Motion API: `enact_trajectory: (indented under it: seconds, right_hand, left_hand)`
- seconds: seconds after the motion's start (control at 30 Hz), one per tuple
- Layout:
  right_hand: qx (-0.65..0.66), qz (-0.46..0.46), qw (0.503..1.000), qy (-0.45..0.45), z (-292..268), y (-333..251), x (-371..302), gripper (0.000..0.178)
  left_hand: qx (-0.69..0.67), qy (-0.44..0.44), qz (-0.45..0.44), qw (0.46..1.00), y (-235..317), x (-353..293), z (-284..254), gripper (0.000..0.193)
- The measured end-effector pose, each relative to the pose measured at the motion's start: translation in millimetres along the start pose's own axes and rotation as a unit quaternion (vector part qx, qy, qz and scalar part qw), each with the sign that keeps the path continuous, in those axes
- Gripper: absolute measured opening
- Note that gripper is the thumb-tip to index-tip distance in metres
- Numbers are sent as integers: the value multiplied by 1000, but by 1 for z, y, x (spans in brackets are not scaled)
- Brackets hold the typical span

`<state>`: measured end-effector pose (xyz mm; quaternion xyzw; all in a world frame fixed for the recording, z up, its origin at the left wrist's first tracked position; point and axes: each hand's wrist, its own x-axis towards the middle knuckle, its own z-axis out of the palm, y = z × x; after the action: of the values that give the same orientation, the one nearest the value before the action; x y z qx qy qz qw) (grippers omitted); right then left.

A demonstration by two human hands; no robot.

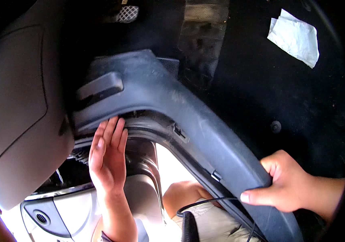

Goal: The person removes plastic trim panels and clips from the driver's side floor and door sill of a vehicle using a hand tool and their hands.

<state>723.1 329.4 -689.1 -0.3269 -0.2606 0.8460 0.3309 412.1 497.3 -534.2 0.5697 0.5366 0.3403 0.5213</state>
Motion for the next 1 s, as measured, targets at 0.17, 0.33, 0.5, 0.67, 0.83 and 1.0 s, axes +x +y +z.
enact_trajectory:
  seconds: [0.17,0.33,0.5,0.67,0.83,1.0]
  right_hand:
    - [-30,-8,999,41,10,-22,-28,29]
    - [-75,23,993,90,-11,-50,-88,41]
    - [-542,266,774,192,-15,-74,-147,82]
    - [-692,129,665,249,48,-51,-175,95]
    - [-648,115,724,208,57,-32,-217,75]
    - [-567,152,783,205,67,-52,-266,68]
  left_hand:
    - [-60,-22,-50,997,2,-1,-5,69]
    - [-86,-89,-49,991,4,-17,10,61]
    - [-11,-170,-18,985,-9,-51,73,65]
    - [61,-161,112,979,-12,-118,96,86]
    - [77,-216,167,959,5,-159,82,82]
    - [69,-145,186,969,-5,-202,34,60]
